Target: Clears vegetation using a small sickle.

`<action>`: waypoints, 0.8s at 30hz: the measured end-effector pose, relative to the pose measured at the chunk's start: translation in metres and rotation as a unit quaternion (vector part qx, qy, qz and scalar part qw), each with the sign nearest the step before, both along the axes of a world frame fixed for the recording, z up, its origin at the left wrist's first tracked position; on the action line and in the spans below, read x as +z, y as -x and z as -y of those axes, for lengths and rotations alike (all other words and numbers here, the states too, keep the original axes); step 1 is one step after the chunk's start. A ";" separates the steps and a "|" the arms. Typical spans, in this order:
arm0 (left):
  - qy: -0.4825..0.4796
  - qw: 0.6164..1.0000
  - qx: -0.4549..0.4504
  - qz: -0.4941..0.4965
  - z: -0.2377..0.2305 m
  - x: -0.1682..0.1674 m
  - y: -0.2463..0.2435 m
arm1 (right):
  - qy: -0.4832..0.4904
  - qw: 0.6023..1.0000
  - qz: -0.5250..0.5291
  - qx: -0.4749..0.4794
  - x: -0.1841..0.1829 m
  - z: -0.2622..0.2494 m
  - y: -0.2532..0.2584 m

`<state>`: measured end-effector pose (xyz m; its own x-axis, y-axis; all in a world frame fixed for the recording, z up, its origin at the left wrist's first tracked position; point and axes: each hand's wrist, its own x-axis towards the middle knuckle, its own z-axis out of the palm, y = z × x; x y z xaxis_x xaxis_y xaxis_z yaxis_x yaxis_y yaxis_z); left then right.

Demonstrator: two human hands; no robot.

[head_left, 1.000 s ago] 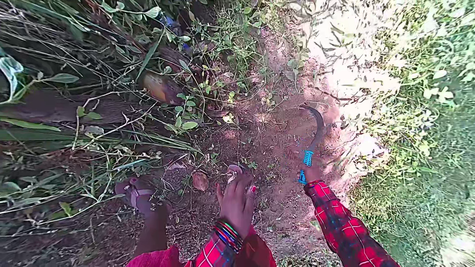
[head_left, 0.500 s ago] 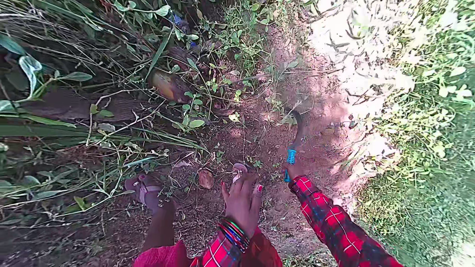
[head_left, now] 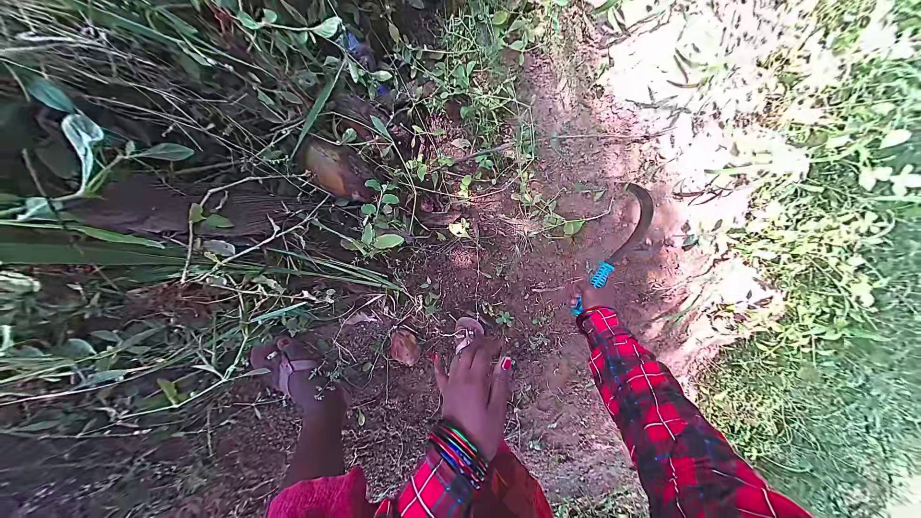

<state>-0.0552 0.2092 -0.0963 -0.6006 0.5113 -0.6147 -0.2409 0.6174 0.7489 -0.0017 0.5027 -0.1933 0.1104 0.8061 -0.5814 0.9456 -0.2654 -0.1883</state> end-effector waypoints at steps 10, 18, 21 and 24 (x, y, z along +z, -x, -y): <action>-0.006 1.000 0.004 -0.015 -0.002 -0.001 -0.004 | -0.173 0.977 -0.103 -0.071 0.019 -0.028 0.003; -0.002 1.000 -0.009 -0.009 -0.005 -0.002 -0.007 | -0.012 0.999 -0.039 -0.016 0.020 -0.008 -0.079; 0.001 1.000 -0.011 -0.010 -0.004 -0.001 -0.007 | -0.088 0.989 -0.110 -0.049 0.039 -0.014 -0.054; 0.002 1.000 -0.014 -0.019 -0.003 -0.003 -0.008 | -0.143 0.976 -0.137 -0.086 0.020 -0.033 -0.013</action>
